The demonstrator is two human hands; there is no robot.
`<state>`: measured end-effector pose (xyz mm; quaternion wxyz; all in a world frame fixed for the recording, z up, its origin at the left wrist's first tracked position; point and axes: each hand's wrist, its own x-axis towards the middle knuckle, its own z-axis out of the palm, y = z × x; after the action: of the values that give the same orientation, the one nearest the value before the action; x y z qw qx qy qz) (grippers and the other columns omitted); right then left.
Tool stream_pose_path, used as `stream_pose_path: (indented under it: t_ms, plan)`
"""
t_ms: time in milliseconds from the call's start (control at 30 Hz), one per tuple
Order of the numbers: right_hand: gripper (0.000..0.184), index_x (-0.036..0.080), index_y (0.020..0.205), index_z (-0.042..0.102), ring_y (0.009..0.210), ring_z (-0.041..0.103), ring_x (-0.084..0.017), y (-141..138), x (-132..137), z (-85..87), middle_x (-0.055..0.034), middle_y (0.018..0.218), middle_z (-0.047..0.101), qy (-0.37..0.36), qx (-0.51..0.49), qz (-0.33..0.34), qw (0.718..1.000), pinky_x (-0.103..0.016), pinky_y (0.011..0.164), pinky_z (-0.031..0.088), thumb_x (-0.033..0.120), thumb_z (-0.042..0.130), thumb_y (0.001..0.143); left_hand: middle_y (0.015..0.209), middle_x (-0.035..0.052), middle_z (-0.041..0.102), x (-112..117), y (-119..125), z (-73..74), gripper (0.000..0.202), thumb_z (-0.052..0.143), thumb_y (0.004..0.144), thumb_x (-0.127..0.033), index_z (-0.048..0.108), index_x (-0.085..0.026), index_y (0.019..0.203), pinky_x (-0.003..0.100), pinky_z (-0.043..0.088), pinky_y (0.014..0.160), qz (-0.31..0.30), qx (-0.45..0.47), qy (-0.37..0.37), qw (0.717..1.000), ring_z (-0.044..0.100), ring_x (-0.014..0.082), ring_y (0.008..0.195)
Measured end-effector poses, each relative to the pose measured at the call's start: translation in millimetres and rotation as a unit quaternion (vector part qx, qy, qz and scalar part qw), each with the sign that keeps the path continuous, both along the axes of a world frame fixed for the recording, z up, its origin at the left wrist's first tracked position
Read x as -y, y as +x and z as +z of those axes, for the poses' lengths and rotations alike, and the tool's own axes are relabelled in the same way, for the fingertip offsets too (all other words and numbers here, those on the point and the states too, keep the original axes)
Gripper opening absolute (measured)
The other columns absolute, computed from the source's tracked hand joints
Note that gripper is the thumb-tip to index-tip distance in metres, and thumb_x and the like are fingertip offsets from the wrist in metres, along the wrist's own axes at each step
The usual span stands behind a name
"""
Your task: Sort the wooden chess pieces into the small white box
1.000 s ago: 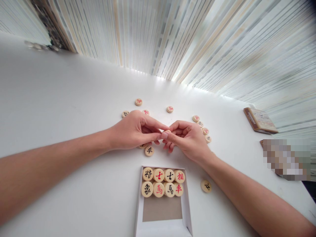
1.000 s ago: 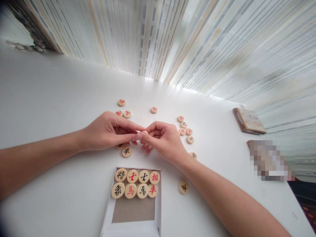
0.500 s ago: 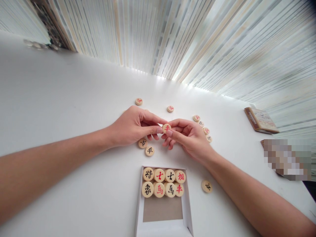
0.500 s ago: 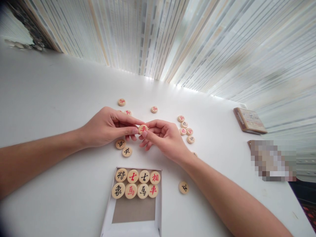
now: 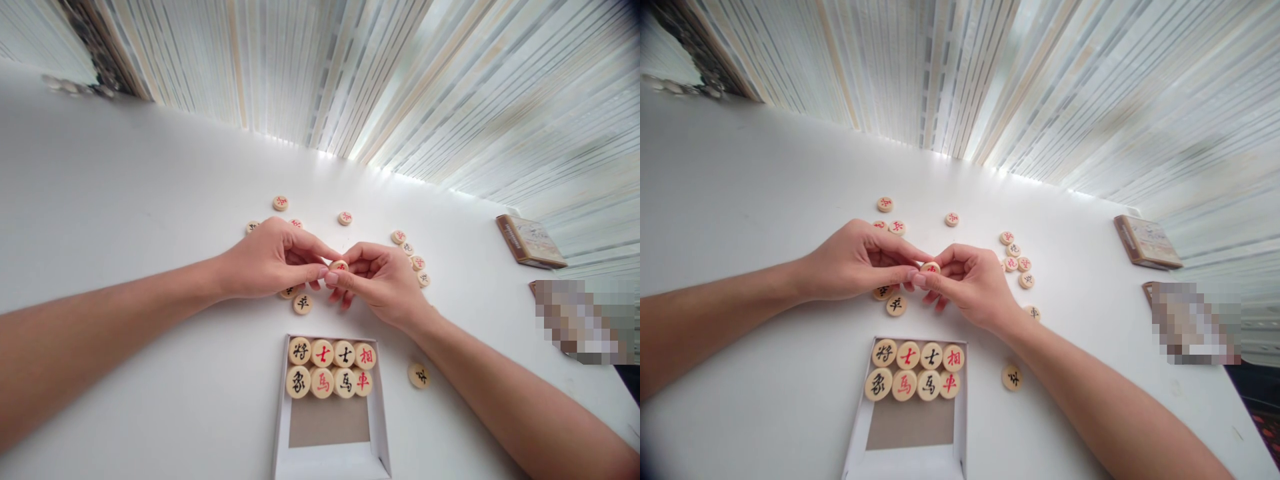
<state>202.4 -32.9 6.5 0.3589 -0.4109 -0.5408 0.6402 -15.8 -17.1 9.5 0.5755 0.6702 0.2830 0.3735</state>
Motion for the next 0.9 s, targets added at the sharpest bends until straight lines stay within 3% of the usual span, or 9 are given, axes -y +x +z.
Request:
stream_pose_path:
  t_ms: [433,600,900]
  plan:
    - [0.029,0.016,0.084,0.075,0.062,0.080,-0.020,0.0,2.0,0.4,-0.0062,0.074,0.082,0.031,0.008,0.018,0.999,-0.030,0.058,0.070,0.041,0.091,0.084,0.091,0.0061,0.086,0.9,-2.3,-0.9,0.026,0.080,0.082,-0.006,0.087,-0.018,0.103,0.024,0.070,0.075,-0.008,0.002,-0.013,1.000,0.084,0.0217,0.085]
    - [0.025,0.016,0.090,0.078,0.070,0.081,-0.020,-0.3,1.2,-1.7,-0.0067,0.080,0.083,0.072,0.004,0.022,0.997,-0.031,0.067,0.071,0.039,0.087,0.089,0.094,0.0070,0.086,0.2,-3.8,-3.3,0.019,0.084,0.083,-0.015,0.087,-0.017,0.101,0.028,0.071,0.082,0.025,-0.001,-0.014,1.000,0.084,0.0225,0.087]
    - [0.023,0.018,0.106,0.080,0.089,0.082,-0.022,0.2,0.2,-8.0,-0.0087,0.096,0.084,0.113,-0.005,-0.002,0.994,-0.036,0.080,0.072,0.033,0.086,0.089,0.088,0.0049,0.085,0.6,-3.2,-1.6,0.016,0.083,0.081,-0.010,0.087,-0.017,0.095,0.028,0.069,0.086,0.075,-0.006,-0.001,0.997,0.082,0.0204,0.086]
